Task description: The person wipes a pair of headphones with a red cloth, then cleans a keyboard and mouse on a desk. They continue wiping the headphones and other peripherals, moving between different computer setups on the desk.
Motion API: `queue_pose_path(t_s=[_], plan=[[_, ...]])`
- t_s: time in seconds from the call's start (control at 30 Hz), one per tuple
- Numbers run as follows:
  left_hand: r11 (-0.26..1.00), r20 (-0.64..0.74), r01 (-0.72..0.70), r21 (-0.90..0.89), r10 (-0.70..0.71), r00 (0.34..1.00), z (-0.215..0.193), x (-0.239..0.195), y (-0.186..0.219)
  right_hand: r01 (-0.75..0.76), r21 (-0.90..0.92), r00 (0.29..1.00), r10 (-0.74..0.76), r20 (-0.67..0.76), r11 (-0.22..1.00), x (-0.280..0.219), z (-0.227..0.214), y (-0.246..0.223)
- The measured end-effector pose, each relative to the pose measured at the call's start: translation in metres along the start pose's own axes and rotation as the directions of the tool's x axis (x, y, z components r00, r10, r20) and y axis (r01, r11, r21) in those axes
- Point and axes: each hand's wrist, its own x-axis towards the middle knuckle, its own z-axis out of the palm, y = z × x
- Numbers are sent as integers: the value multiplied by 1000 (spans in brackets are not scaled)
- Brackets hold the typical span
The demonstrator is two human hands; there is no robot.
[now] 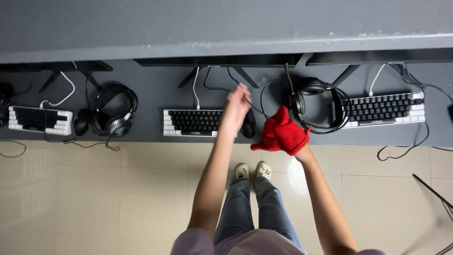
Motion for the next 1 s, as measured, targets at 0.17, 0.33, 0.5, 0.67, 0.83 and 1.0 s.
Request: queue_pose_path(t_s=[0.17,0.33,0.5,0.67,0.83,1.0], plan=[[782,169,-39,622,-85,982,36,-68,-38,5,21,996,-3,-89,1000,-7,0,-34],[759,227,-140,636,-11,974,35,-71,-26,-361,98,930,366,-35,927,2,14,-60],[983,178,-46,177,14,984,33,-58,30,242,-14,964,-239,117,970,15,30,-88],[997,154,-50,62,40,987,62,-70,31,535,-519,814,-571,106,666,29,38,-144],[807,327,-239,540,61,943,70,-101,-8,145,-145,984,-158,-84,979,9,31,-97],[357,352,-341,870,35,935,76,-105,-4,-298,68,953,301,-38,952,-3,26,-48]])
